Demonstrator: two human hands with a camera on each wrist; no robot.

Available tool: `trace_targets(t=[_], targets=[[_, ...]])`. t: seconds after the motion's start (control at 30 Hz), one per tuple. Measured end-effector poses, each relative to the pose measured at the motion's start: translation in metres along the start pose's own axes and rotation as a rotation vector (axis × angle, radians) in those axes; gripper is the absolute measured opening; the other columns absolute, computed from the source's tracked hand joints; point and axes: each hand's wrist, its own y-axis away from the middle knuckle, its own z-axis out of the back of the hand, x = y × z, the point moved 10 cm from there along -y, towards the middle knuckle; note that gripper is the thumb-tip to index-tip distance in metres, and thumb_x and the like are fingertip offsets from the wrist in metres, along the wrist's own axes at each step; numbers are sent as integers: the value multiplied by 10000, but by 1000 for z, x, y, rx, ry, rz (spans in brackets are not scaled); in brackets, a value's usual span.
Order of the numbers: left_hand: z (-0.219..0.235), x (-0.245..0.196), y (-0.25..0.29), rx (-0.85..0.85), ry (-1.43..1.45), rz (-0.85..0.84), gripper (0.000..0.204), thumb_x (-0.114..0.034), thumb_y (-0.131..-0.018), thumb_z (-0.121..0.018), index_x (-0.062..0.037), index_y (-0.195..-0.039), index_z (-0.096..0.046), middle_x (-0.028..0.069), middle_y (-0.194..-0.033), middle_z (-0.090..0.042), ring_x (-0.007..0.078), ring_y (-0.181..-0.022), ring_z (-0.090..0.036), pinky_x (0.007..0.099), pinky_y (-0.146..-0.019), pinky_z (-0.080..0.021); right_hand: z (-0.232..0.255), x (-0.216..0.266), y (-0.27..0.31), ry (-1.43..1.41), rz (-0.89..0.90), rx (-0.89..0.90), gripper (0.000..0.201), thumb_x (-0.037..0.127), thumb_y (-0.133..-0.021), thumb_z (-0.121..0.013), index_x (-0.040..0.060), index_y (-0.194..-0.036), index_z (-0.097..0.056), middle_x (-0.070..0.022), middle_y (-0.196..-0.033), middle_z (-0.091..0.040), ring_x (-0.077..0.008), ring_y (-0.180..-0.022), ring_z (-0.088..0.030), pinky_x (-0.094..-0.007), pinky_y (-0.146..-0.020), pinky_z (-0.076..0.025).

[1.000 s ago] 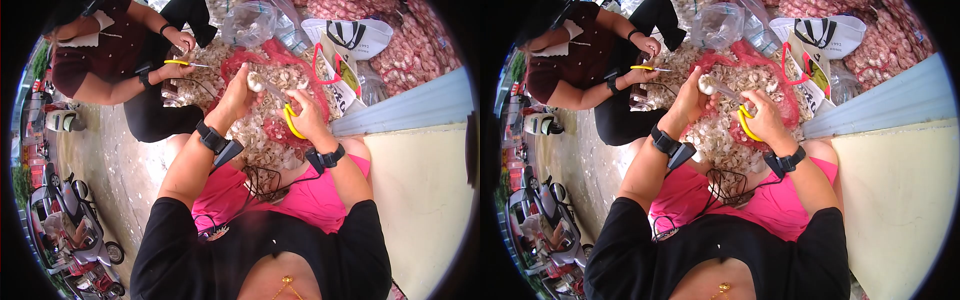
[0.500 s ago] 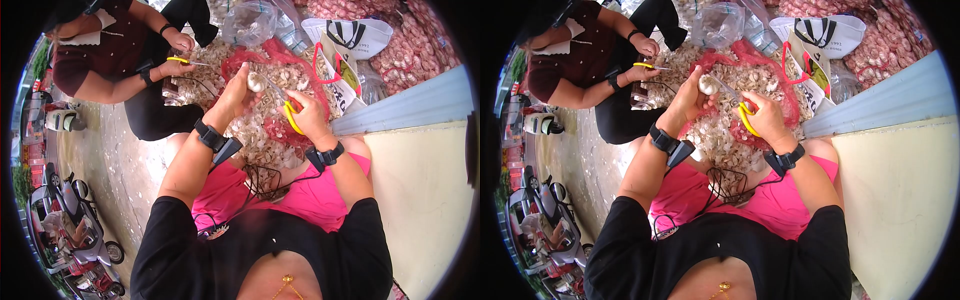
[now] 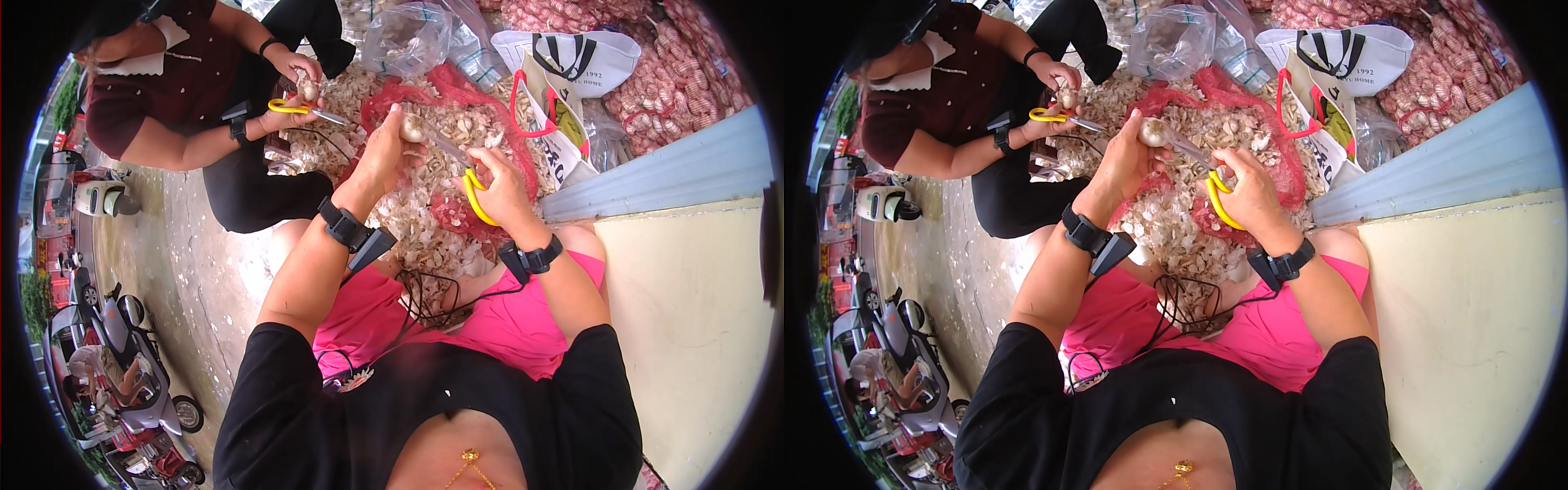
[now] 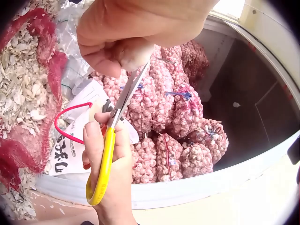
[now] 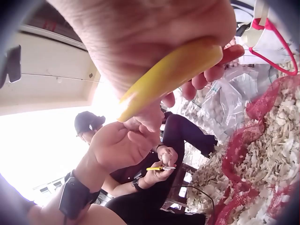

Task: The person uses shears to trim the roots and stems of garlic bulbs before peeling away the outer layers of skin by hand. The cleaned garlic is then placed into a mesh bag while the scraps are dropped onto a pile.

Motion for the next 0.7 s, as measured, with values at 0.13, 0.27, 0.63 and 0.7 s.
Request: trace_targets(t=[0.13, 0.27, 0.63, 0.7], targets=[[-1, 3, -3, 10, -47, -4, 520, -497, -1049, -327, -49, -1066, -591, 78, -871, -644, 169, -755, -625, 309, -610, -504, 3, 4, 0, 59, 26, -17, 440, 245, -727, -847, 107, -1081, -626, -87, -905, -601, -271, -822, -622, -380, -719, -498], [-1, 8, -3, -12, -85, 18, 515, -497, -1049, -327, -50, -1061, -581, 67, -867, -629, 171, -758, -623, 312, -617, -509, -1, -4, 0, 22, 10, -12, 450, 237, -724, -845, 96, -1102, -645, -86, -891, -610, -262, -796, -619, -376, -704, -500], [-3, 9, -3, -53, 28, -67, 502, -496, -1052, -321, -66, -1108, -574, 59, -940, -609, 180, -830, -607, 335, -658, -519, 4, 11, 2, 103, 79, -60, 414, 193, -742, -820, 61, -1110, -682, -117, -883, -673, -292, -708, -658, -361, -621, -513], [-6, 5, -4, -16, 72, -123, 499, -495, -1053, -316, -71, -1118, -572, 54, -941, -608, 178, -843, -599, 337, -677, -517, 4, 12, 3, 146, 101, -68, 406, 198, -746, -820, 63, -1105, -686, -127, -884, -680, -301, -717, -669, -363, -620, -516]])
